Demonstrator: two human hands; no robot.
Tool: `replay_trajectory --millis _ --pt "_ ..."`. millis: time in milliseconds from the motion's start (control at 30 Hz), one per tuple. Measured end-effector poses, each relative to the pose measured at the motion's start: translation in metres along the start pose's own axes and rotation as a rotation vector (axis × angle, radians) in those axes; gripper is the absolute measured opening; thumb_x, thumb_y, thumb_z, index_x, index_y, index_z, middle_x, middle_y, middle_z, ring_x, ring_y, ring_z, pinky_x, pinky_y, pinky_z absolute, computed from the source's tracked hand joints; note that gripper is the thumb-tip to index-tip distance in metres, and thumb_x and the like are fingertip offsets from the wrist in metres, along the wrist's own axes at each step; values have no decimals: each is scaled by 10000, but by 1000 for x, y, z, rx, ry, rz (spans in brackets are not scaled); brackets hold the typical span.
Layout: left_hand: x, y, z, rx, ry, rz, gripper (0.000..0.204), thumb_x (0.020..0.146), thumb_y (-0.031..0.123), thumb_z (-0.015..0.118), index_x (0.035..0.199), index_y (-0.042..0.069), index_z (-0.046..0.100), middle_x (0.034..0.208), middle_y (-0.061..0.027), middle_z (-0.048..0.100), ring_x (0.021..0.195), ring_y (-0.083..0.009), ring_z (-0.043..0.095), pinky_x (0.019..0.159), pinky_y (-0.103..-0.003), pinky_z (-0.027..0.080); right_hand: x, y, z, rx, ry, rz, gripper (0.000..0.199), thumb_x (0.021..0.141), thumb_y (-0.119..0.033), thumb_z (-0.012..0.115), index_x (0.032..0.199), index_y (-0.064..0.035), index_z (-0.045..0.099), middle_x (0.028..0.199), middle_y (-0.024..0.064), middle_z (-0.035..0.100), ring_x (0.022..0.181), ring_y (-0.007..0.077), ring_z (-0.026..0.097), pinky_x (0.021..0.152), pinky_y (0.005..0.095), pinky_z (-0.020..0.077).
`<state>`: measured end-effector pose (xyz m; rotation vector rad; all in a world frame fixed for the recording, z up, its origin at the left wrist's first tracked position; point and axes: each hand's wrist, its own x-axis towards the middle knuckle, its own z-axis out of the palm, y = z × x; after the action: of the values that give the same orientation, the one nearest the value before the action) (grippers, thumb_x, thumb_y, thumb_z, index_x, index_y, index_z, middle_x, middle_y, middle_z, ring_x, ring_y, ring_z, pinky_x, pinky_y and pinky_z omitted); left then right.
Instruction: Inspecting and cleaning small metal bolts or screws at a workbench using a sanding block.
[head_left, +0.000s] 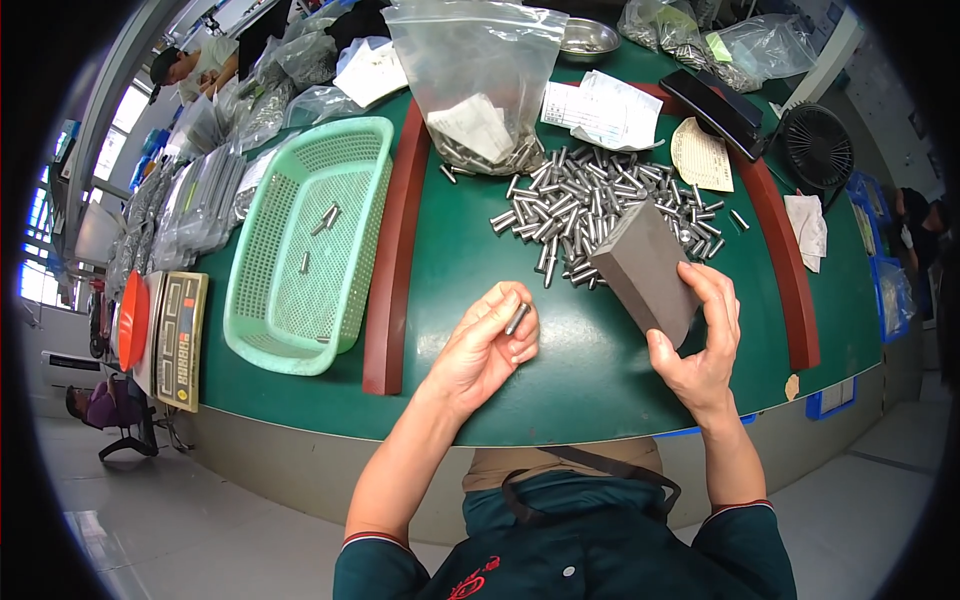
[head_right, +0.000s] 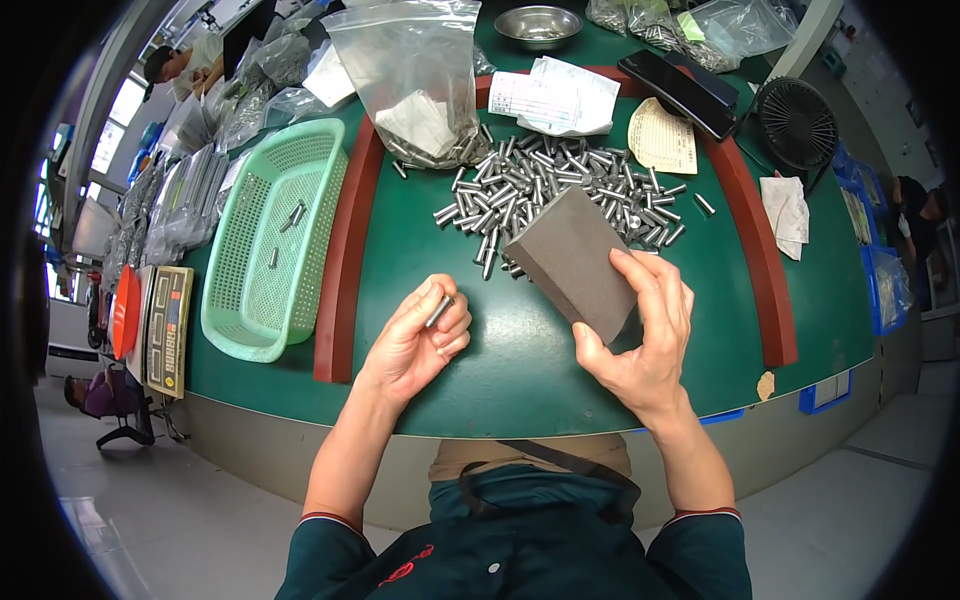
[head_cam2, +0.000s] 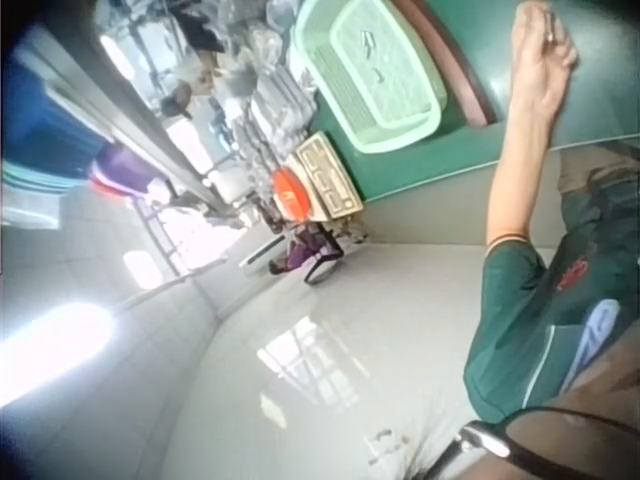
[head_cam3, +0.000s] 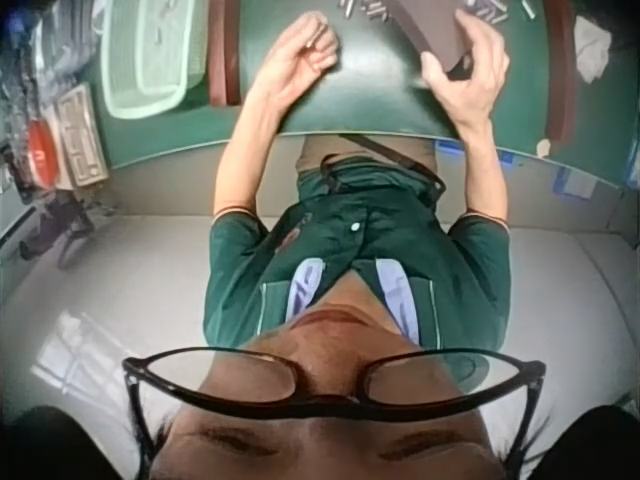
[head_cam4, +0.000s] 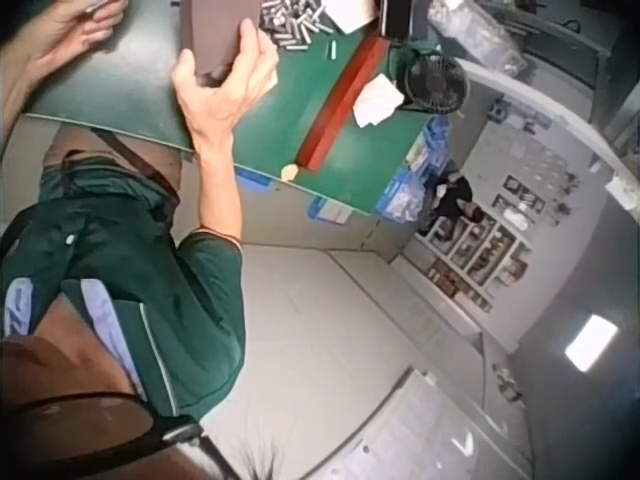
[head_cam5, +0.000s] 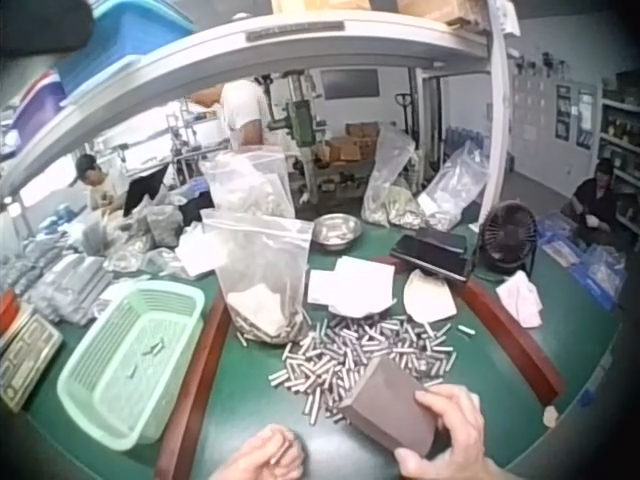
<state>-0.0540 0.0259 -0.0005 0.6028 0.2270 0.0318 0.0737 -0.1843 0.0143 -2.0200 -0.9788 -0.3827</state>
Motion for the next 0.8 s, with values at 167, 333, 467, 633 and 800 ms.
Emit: replay_trajectory --millis 167,333,467,633,800 --pt "0 2 6 12 134 17 187 962 195 510 1064 44 546 759 -33 498 637 -92 455 581 -204 408 0 0 0 4 2 12 625 544 -182 711 1132 -21 576 1077 146 562 973 274 545 856 355 374" --pt "-1 1 -3 -2 194 46 176 954 156 517 1076 32 546 890 -88 614 742 -132 613 672 -225 532 0 0 0 0 7 16 623 545 -189 711 1130 -19 577 1079 146 562 973 275 545 860 354 373" --pt "-1 2 -3 -83 145 34 189 962 165 497 1068 16 546 907 -125 644 753 -164 652 684 -256 566 0 0 0 5 10 9 625 545 -194 712 1129 -16 576 1081 150 562 975 276 545 861 356 372" --pt "-2 2 -3 -102 147 23 202 968 169 485 1064 2 544 890 -137 647 740 -175 654 679 -267 569 -1 0 0 -4 2 7 625 547 -198 712 1130 -16 575 1083 153 561 979 281 544 863 361 372" --pt "-2 2 -12 -116 69 -4 240 974 211 478 1071 -4 523 933 -173 634 791 -196 646 727 -298 554 0 -1 0 -3 -1 12 627 548 -200 713 1132 -18 574 1087 152 559 983 282 543 863 364 373"
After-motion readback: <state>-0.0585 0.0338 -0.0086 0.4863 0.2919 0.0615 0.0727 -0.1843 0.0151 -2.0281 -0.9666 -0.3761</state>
